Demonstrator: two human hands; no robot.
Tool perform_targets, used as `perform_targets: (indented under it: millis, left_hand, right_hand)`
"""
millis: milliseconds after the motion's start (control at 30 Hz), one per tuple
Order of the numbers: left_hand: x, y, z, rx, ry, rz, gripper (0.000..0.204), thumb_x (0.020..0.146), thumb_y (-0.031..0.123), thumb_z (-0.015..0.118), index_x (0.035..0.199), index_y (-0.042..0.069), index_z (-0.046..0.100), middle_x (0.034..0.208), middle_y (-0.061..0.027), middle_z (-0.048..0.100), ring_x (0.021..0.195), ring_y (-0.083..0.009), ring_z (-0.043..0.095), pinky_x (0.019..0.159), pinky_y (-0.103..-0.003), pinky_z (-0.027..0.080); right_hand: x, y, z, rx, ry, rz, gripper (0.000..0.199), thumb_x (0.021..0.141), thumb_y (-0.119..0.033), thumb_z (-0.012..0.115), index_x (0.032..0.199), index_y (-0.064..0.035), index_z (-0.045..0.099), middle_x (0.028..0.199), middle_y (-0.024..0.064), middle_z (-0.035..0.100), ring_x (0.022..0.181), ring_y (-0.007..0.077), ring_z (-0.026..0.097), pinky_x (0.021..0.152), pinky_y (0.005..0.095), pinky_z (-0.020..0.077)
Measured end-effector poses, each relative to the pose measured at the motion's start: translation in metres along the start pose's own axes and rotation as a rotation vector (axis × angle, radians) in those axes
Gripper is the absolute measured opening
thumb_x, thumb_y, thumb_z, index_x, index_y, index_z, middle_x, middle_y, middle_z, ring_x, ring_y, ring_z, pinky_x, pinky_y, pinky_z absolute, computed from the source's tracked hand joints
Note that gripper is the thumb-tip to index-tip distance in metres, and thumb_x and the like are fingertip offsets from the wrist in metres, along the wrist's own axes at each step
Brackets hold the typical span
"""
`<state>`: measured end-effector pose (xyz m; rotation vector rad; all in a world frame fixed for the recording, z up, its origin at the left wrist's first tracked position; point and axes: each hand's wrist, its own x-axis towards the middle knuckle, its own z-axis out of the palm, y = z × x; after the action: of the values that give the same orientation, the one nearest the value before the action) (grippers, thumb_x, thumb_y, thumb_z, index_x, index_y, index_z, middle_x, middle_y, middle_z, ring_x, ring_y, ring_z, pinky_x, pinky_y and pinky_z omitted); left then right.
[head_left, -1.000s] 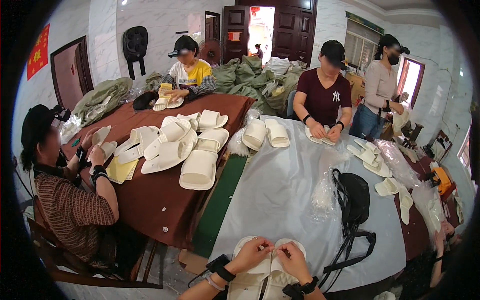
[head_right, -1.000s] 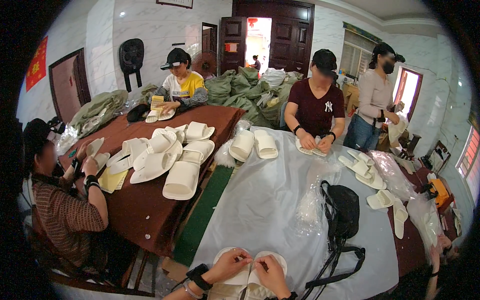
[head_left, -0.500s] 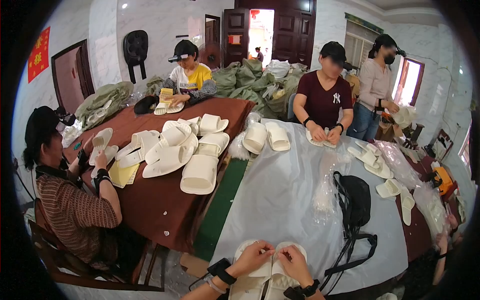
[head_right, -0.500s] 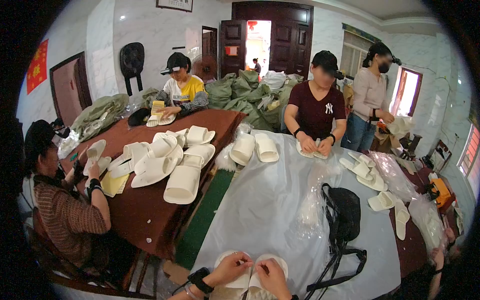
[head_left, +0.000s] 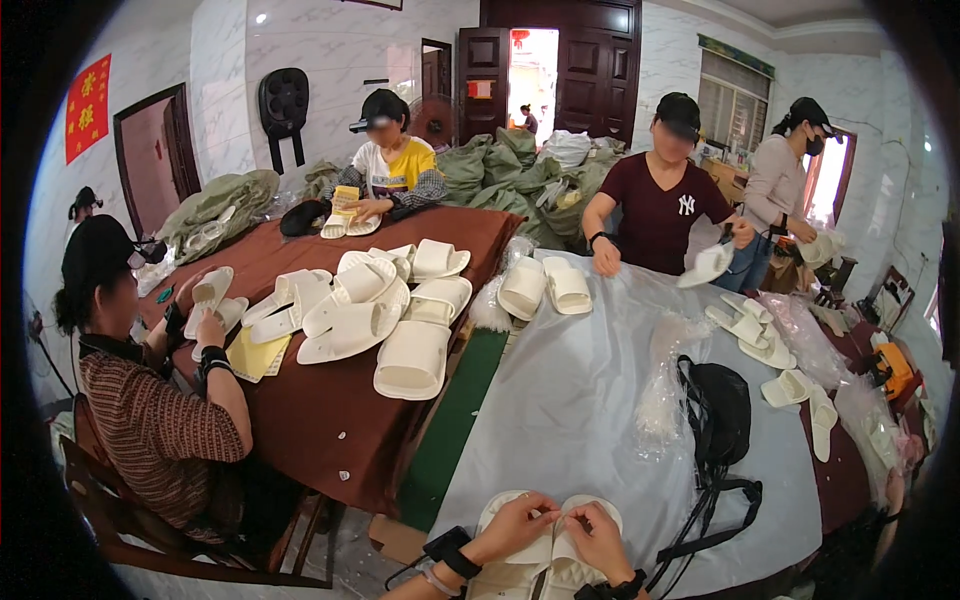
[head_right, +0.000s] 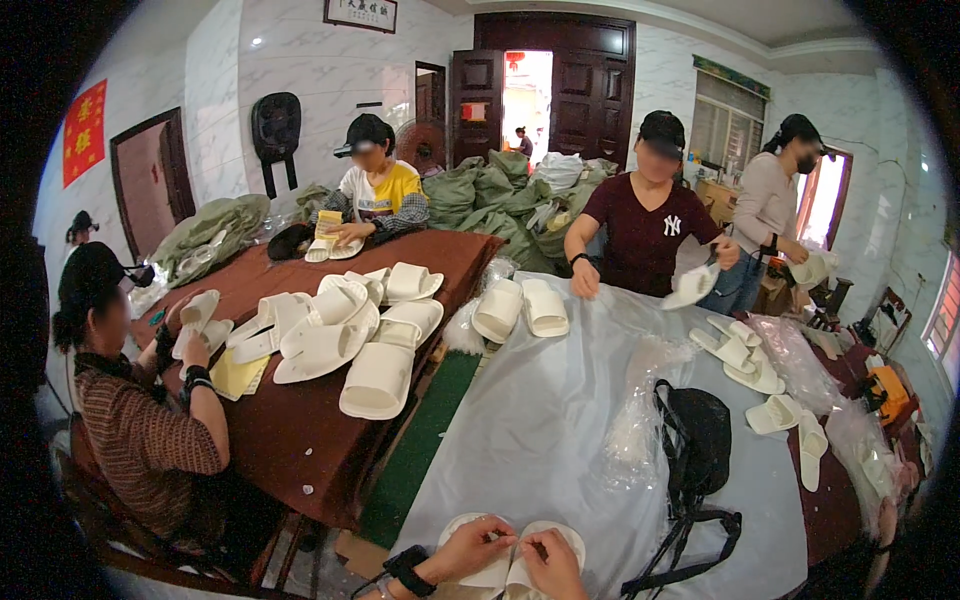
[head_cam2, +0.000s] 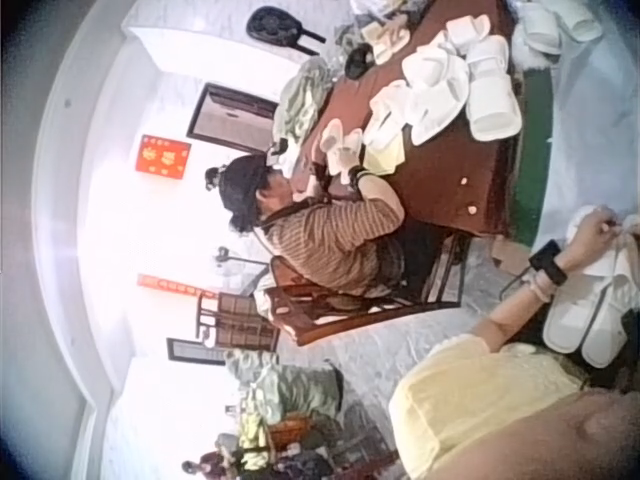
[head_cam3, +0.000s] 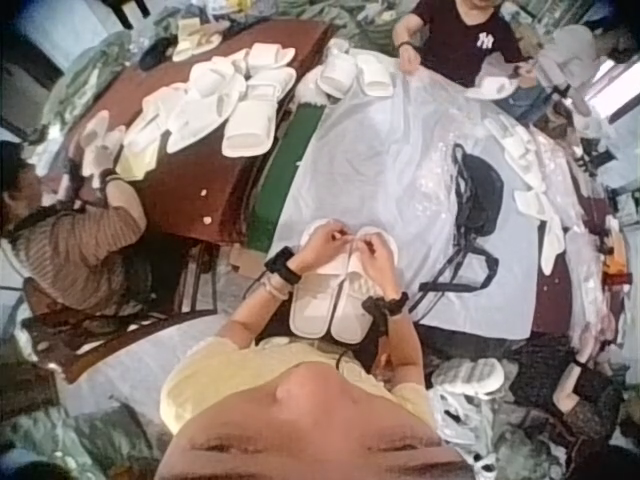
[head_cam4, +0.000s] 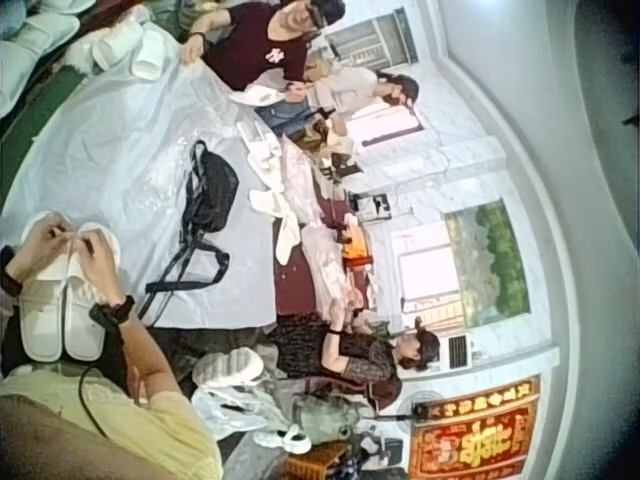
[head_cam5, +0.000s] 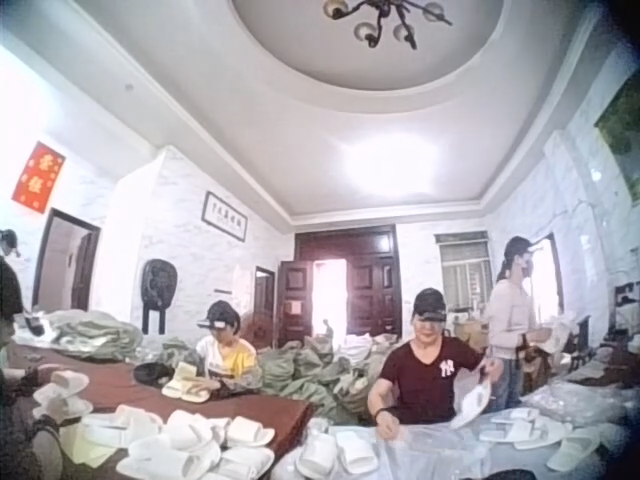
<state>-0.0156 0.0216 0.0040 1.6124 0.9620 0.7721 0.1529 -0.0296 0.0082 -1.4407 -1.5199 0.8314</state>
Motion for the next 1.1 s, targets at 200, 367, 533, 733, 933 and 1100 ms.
perform_targets:
  millis: [200, 367, 533, 733, 933, 1100]
  left_hand:
    - [0.001, 0.004, -0.001, 0.032, -0.009, -0.018, 0.018, 0.085, 0.02, 0.062, 0.095, 0.004, 0.063, 0.085, -0.0029, 0.06, 0.073, -0.0098, 0.053, 0.062, -0.023, 0.042]
    - [-0.001, 0.0, -0.001, 0.022, 0.0, 0.015, 0.018, 0.085, 0.02, 0.062, 0.095, 0.005, 0.063, 0.085, -0.0029, 0.06, 0.073, -0.0099, 0.053, 0.062, -0.024, 0.042]
    - [-0.002, -0.003, 0.002, -0.009, -0.006, -0.004, 0.016, 0.086, 0.018, 0.061, 0.094, 0.004, 0.062, 0.083, -0.0024, 0.06, 0.072, -0.0092, 0.053, 0.062, -0.024, 0.042]
    - [-0.004, 0.009, -0.003, 0.047, -0.003, -0.038, 0.016, 0.086, 0.017, 0.062, 0.094, 0.003, 0.062, 0.081, -0.0034, 0.06, 0.072, -0.0099, 0.053, 0.062, -0.024, 0.043]
    - [-0.003, -0.001, 0.001, 0.018, 0.021, 0.04, 0.016, 0.086, 0.017, 0.062, 0.092, 0.003, 0.062, 0.081, -0.0038, 0.06, 0.069, -0.0096, 0.052, 0.059, -0.024, 0.042]
    - [-0.003, 0.003, 0.0, 0.034, 0.015, 0.019, 0.016, 0.086, 0.017, 0.062, 0.092, 0.003, 0.062, 0.082, -0.0034, 0.06, 0.07, -0.0097, 0.052, 0.06, -0.024, 0.042]
  right_hand:
    - [0.001, -0.015, -0.002, -0.017, -0.013, -0.013, 0.011, 0.082, -0.01, 0.061, 0.089, -0.0012, 0.058, 0.083, 0.0068, 0.054, 0.071, 0.0152, 0.054, 0.062, 0.0255, 0.0441]
    - [0.0, -0.019, -0.003, -0.023, -0.013, -0.024, 0.011, 0.083, -0.01, 0.06, 0.088, -0.0009, 0.058, 0.082, 0.0071, 0.054, 0.069, 0.0151, 0.054, 0.061, 0.0253, 0.0438]
    - [0.0, -0.019, -0.002, 0.009, -0.005, -0.014, 0.011, 0.083, -0.01, 0.06, 0.087, -0.0004, 0.058, 0.082, 0.0073, 0.054, 0.068, 0.015, 0.054, 0.062, 0.0254, 0.0438]
    - [-0.001, -0.017, -0.001, -0.019, 0.013, -0.021, 0.011, 0.083, -0.01, 0.06, 0.086, -0.0001, 0.058, 0.081, 0.0074, 0.054, 0.069, 0.0154, 0.054, 0.062, 0.0253, 0.0437]
    - [0.0, -0.015, -0.001, -0.015, -0.004, -0.019, 0.011, 0.083, -0.009, 0.06, 0.087, 0.0, 0.058, 0.081, 0.0077, 0.053, 0.069, 0.0152, 0.053, 0.062, 0.0252, 0.0434]
    - [0.0, -0.017, -0.001, -0.015, 0.0, -0.018, 0.012, 0.083, -0.01, 0.06, 0.088, 0.0002, 0.058, 0.081, 0.0077, 0.053, 0.069, 0.0157, 0.053, 0.063, 0.0252, 0.0436]
